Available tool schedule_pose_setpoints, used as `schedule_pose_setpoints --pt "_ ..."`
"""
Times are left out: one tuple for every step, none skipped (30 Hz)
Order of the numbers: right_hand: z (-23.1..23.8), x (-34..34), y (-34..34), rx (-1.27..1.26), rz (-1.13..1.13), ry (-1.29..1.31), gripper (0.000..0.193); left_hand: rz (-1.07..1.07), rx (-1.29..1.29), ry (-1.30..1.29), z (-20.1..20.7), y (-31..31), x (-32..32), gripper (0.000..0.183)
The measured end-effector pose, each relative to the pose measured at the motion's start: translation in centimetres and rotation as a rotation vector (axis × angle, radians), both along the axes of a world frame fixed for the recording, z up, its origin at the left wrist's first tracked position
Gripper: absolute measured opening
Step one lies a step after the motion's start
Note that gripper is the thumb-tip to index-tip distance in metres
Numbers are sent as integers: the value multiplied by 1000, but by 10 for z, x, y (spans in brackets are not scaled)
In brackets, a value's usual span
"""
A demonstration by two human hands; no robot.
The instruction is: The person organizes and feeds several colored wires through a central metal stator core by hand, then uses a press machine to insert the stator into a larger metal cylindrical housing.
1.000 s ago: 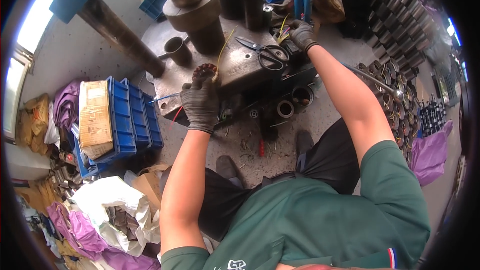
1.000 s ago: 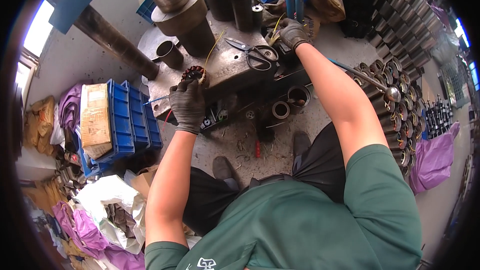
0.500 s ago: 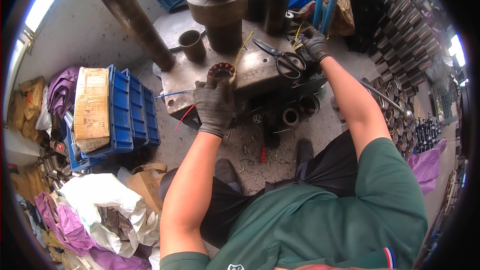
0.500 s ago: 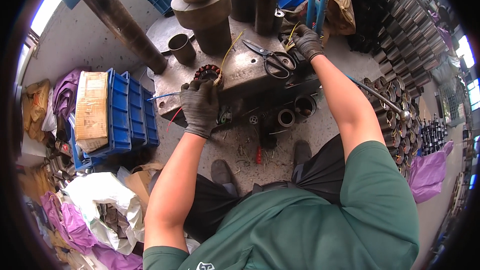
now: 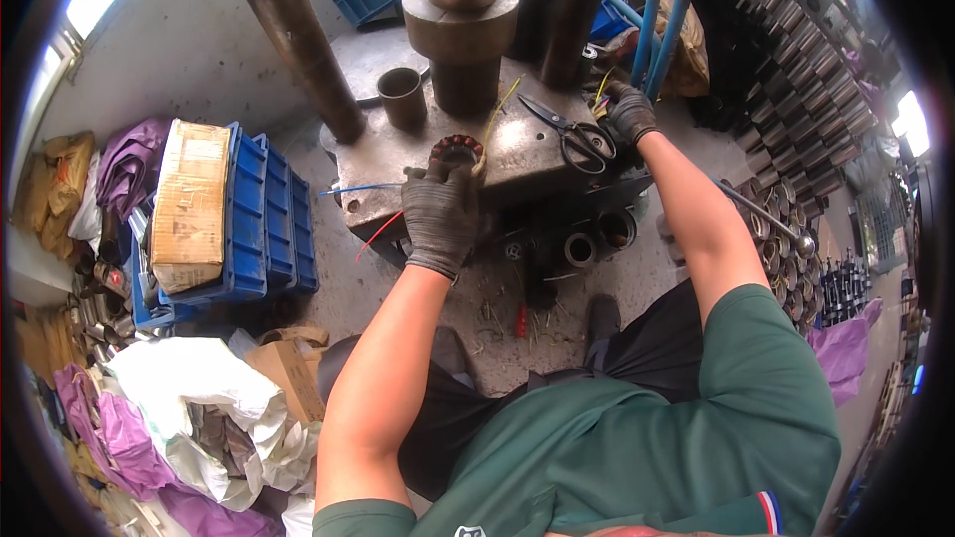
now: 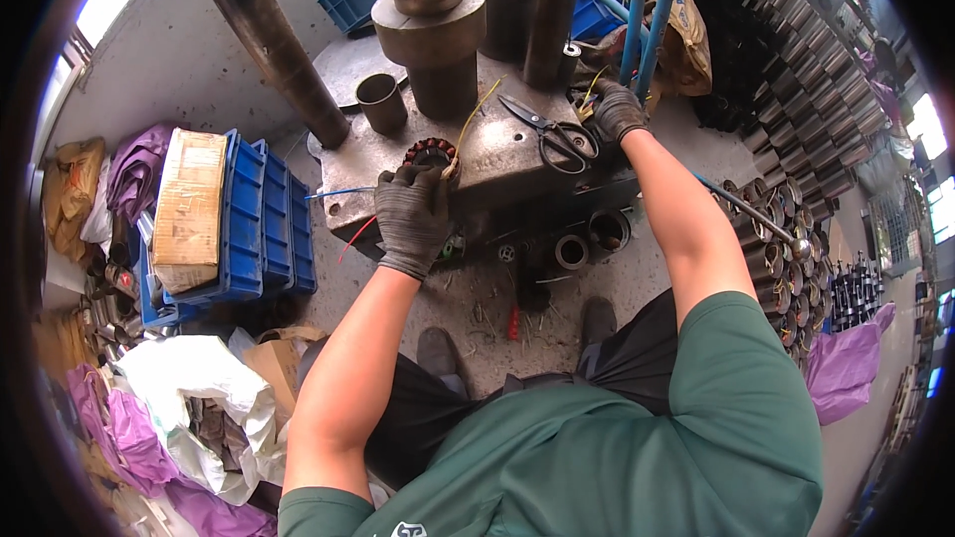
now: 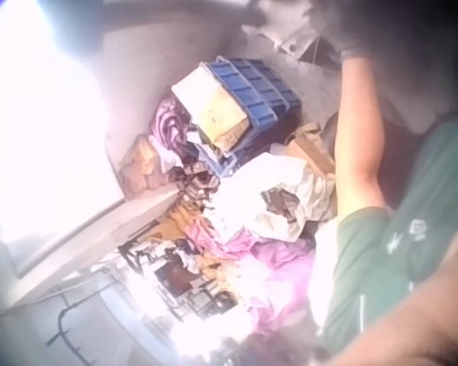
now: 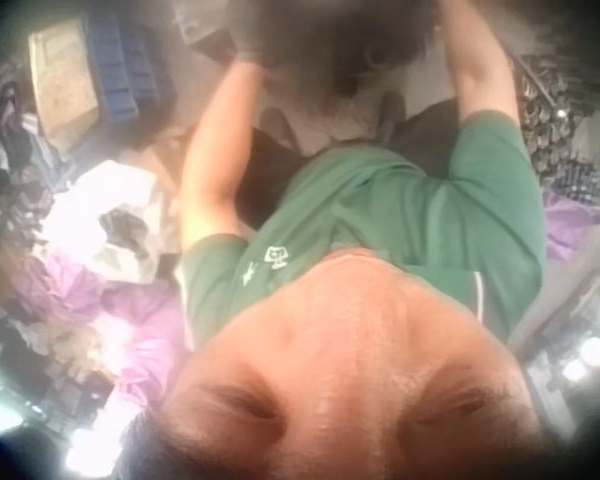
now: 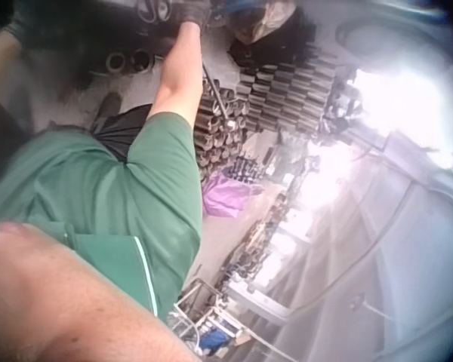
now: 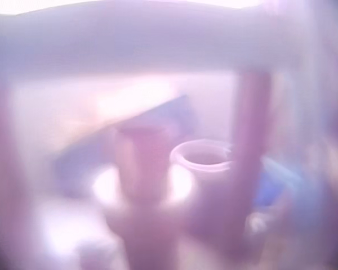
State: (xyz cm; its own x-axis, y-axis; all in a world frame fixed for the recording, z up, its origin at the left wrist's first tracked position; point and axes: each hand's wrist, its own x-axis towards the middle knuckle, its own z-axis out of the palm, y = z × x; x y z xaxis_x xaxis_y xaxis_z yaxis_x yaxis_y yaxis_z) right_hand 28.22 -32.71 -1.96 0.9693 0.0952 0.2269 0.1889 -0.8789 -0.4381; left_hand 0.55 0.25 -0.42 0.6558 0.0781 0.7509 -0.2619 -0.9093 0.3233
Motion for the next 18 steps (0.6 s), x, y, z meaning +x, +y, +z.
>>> schedule_pose_setpoints --pt "4 -5 -3 -49 69 -148 29 -13 -11 -7 0 1 -1 14" --pt "8 -8 -4 -53 71 -145 29 -2 5 -1 -1 2 -1 13" --pt "20 -13 1 -29 29 -190 27 3 2 -1 -1 3 -2 13" --pt "29 -17 1 -6 -16 -234 25 6 -3 -6 -1 3 -3 13" --pt "37 -23 1 -9 -15 -234 25 9 -8 -12 -1 3 -3 13" --pt "46 -26 -4 109 10 -281 23 6 -13 -17 0 3 -2 13" --pt "54 -32 -2 231 43 -321 22 7 -14 -1 0 4 -4 13" --pt "59 -41 1 355 79 -355 21 10 -15 16 0 6 -5 13" --pt "66 -52 6 352 82 -356 21 12 -19 14 2 6 -6 13" --pt "69 -62 11 393 99 -367 20 10 -30 28 4 6 -7 13" --pt "71 -67 15 435 117 -377 20 9 -41 42 6 6 -9 13" --pt "65 -57 2 441 146 -431 19 -10 -51 34 8 -1 -5 13" --pt "64 -55 2 436 141 -432 19 1 -42 40 7 -1 -3 13" --pt "61 -54 3 561 81 -358 17 11 -33 46 6 -2 -2 13" --pt "61 -53 7 689 28 -281 15 13 -32 45 6 -2 -2 13" --pt "60 -57 7 825 36 -216 12 7 -54 42 5 -2 -2 13" --pt "59 -62 6 825 36 -217 12 0 -76 38 5 -3 -2 13" --pt "59 -69 10 864 89 -196 11 7 -75 41 4 0 -4 13"
